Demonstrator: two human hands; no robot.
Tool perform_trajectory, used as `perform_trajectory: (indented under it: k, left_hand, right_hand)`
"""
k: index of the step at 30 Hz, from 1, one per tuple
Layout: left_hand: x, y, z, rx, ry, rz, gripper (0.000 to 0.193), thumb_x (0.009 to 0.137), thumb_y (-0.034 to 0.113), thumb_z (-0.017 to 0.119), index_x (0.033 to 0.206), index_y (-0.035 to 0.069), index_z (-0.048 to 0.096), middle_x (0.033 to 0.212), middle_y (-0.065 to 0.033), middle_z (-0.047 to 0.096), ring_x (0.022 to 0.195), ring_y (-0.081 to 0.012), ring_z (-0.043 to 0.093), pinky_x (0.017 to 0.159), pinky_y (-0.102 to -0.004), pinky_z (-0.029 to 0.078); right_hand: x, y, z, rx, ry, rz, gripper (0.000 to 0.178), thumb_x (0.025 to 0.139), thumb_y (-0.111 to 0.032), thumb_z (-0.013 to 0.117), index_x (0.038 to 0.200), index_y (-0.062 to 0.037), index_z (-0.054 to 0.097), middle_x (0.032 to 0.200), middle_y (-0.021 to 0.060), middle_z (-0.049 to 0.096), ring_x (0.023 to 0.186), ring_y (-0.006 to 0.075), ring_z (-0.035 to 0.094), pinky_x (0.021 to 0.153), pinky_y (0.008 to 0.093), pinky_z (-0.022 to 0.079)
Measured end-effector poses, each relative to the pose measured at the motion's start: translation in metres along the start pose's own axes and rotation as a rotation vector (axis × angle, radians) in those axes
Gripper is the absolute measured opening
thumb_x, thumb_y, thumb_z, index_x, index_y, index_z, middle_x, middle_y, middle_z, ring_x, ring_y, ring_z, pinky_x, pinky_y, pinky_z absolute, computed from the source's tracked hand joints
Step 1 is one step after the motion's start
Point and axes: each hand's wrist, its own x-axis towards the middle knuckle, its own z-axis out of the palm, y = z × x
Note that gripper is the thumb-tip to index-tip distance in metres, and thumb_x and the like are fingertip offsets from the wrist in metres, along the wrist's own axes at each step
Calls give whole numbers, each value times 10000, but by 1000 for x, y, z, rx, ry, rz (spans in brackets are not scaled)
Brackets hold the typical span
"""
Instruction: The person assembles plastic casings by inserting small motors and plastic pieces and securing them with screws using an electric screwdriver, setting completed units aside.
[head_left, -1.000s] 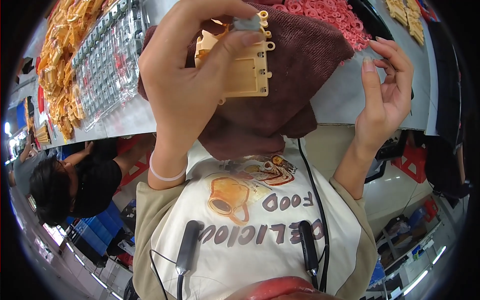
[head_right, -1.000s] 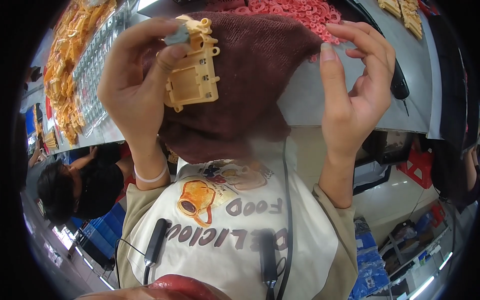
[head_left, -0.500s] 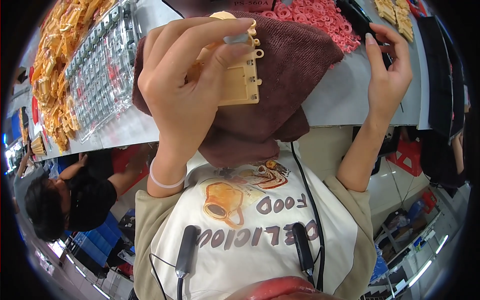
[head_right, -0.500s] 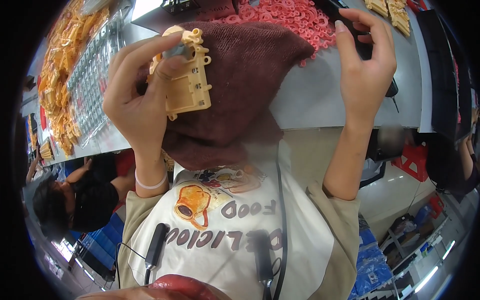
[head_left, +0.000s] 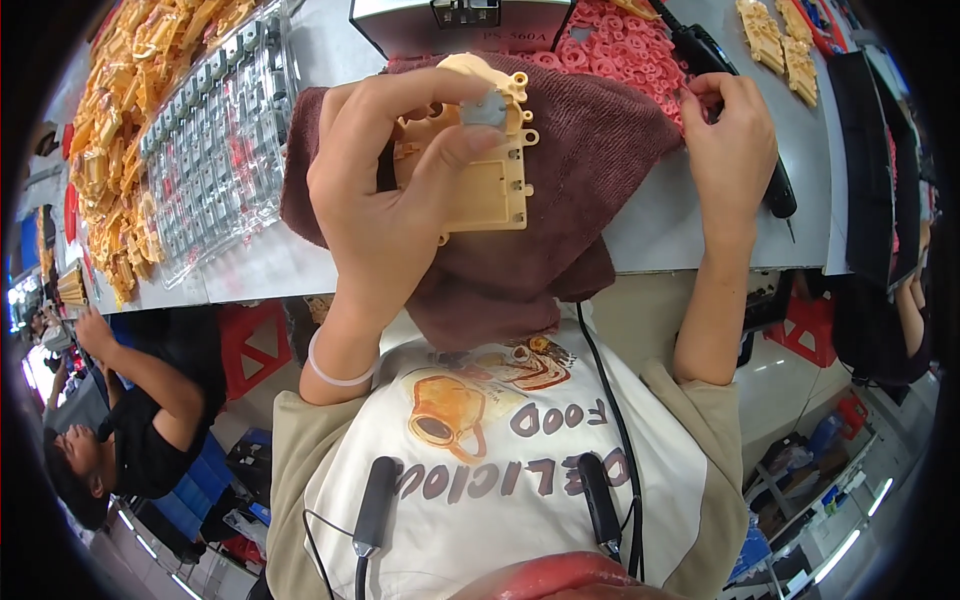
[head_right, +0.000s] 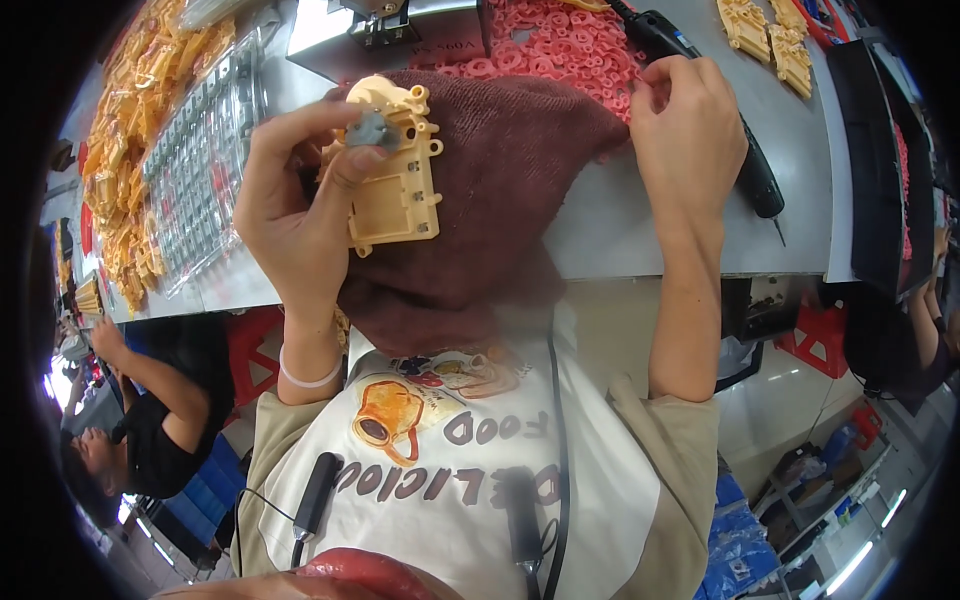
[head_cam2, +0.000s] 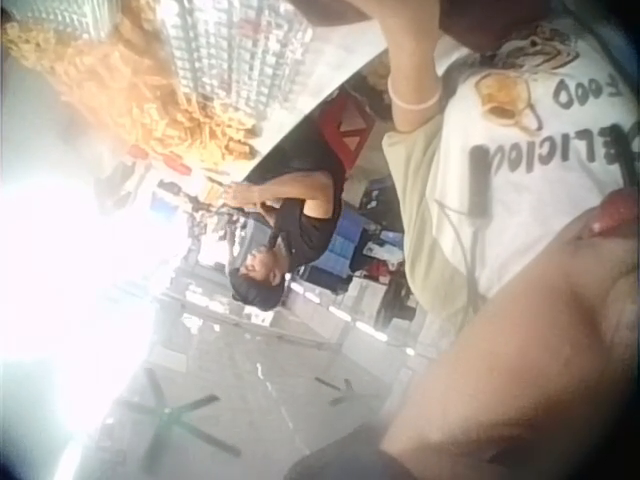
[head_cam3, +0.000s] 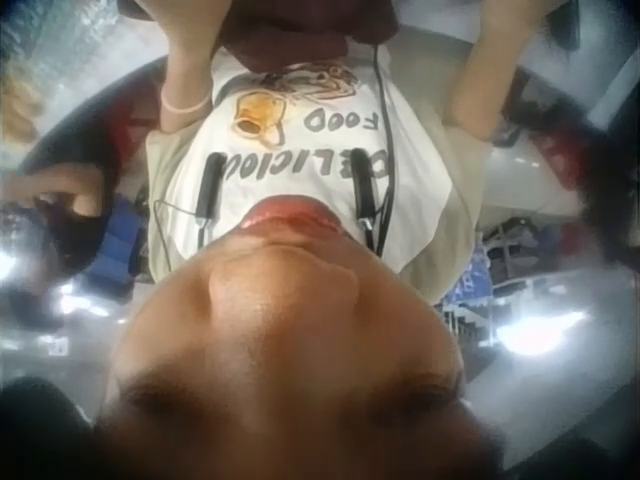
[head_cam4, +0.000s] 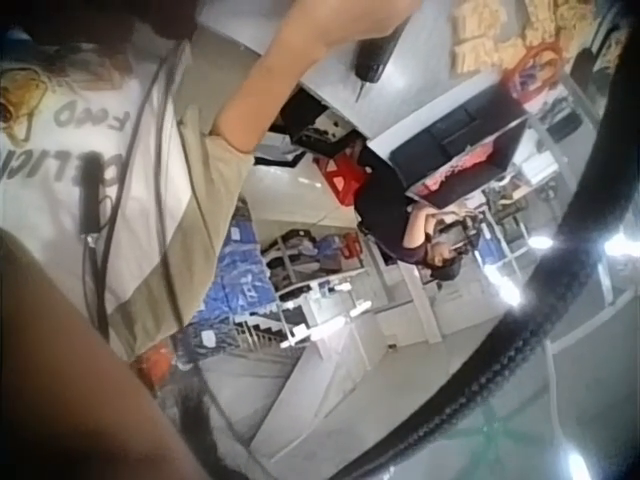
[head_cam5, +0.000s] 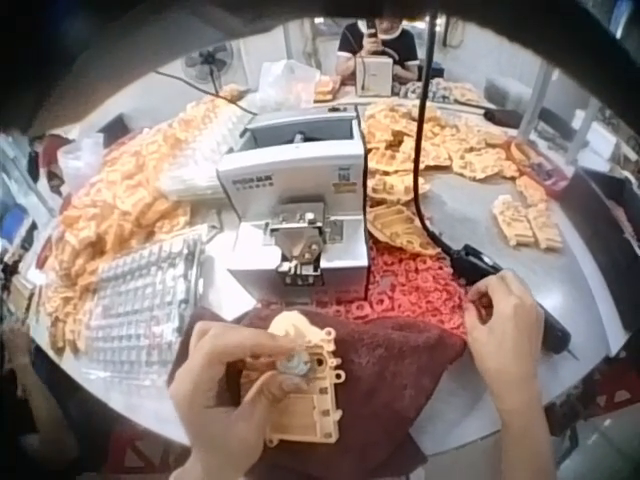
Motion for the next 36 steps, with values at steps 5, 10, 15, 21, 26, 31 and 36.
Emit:
perform_trajectory:
  k: [5, 10, 15, 21, 26, 31, 36]
  left_hand:
    - [10, 7, 4, -15, -77, 31, 264, 701, -11, 715, 940, 102, 712, 933, -48, 655, 843, -207, 551, 739, -297, 441]
    - [12, 7, 1, 35, -143, 106, 259, 703, -19, 705, 933, 101, 697, 939, -61, 635, 892, -247, 561, 794, -329, 439]
    - [11, 9, -1, 5, -161, 68, 240, 719, 19, 717, 941, 80, 647, 944, -61, 622, 873, -252, 549, 787, -343, 427]
    - [13, 7, -3, 67, -118, 145, 225, 702, 31, 717, 899, 69, 615, 930, -58, 619, 865, -264, 545, 774, -361, 429]
    - [17, 9, -5, 243, -97, 339, 210, 680, 85, 731, 855, 94, 615, 881, -9, 625, 813, -206, 579, 731, -332, 423]
    - [16, 10, -10, 321, -81, 395, 178, 703, 103, 701, 861, 89, 622, 880, -3, 611, 823, -200, 570, 737, -330, 430]
    - [12, 11, -11, 383, -95, 420, 170, 704, 97, 659, 869, 75, 623, 872, -28, 580, 815, -205, 551, 739, -333, 438]
  right_hand:
    - [5, 2, -7, 241, 124, -43, 84, 761, -75, 683, 799, -29, 623, 777, 57, 600, 683, 200, 592, 626, 325, 475]
    - [6, -9, -15, 493, 213, 93, 114, 808, 18, 627, 914, -10, 658, 793, 46, 584, 641, 118, 522, 576, 249, 432]
    - [2, -3, -21, 397, 210, -13, 294, 858, 50, 551, 1112, -44, 666, 878, 71, 556, 733, 136, 527, 620, 265, 432]
    - [-2, -9, -29, 630, 144, 73, 194, 865, 43, 540, 1019, 16, 654, 954, 85, 591, 844, 143, 603, 739, 242, 484]
    - [-1, -10, -32, 645, 140, 68, 187, 866, 49, 542, 1013, 21, 655, 940, 81, 592, 824, 138, 615, 712, 243, 485]
    - [-2, -13, -35, 701, 105, 104, 156, 863, 50, 569, 993, 26, 652, 924, 62, 593, 816, 108, 594, 702, 226, 475]
    - [-6, -12, -33, 920, 42, 198, 112, 857, 45, 620, 967, 37, 639, 907, 30, 610, 787, 79, 580, 705, 205, 466]
